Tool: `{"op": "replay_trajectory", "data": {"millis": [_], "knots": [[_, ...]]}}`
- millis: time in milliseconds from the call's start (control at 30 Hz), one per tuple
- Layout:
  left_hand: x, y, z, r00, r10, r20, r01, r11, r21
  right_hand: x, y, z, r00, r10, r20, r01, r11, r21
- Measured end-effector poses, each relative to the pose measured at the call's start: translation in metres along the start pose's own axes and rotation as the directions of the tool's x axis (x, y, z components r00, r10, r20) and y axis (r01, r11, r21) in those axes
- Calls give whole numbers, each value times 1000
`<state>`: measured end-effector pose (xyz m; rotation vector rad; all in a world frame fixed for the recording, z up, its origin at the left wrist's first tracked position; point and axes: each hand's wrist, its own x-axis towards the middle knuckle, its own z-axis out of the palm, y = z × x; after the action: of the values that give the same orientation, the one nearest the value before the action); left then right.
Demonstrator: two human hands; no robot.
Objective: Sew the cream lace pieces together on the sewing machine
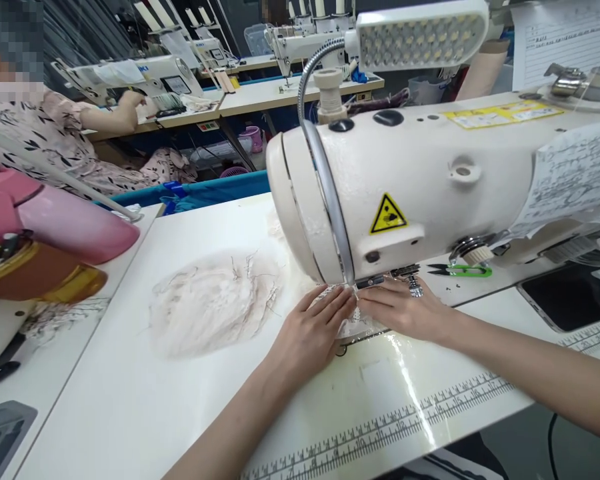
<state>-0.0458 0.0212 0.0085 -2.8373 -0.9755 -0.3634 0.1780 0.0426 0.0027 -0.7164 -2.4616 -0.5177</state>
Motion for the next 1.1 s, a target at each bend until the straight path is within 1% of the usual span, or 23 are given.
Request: {"op": "replay_trajectory", "data": {"millis": [67, 167, 400, 567, 767, 933, 1100], "knots": [[0, -3, -1, 1000, 1, 10, 0, 1000, -16, -2, 0, 4, 999, -33, 7, 33, 998, 46], [0, -6, -2, 1000, -9, 22, 9, 1000, -24, -4, -3, 10, 999, -22, 43, 17, 994, 107], [1, -6, 0, 998, -24, -51, 24, 1000, -3, -2, -9, 11, 1000, -2, 15, -1, 980, 199], [4, -1, 0, 995, -32, -90, 35, 999, 27, -3, -9, 13, 999, 36, 24, -40, 980, 193], [4, 2, 3, 993, -64, -101, 70, 996, 58, -5, -11, 16, 997, 82, 16, -83, 977, 196], [4, 5, 4, 990, -89, -112, 99, 990, 95, -5, -11, 14, 996, 79, 46, -87, 971, 222], [4, 8, 5, 985, -123, -119, 137, 982, 126, -3, -9, 11, 995, 75, 66, -88, 973, 212]]}}
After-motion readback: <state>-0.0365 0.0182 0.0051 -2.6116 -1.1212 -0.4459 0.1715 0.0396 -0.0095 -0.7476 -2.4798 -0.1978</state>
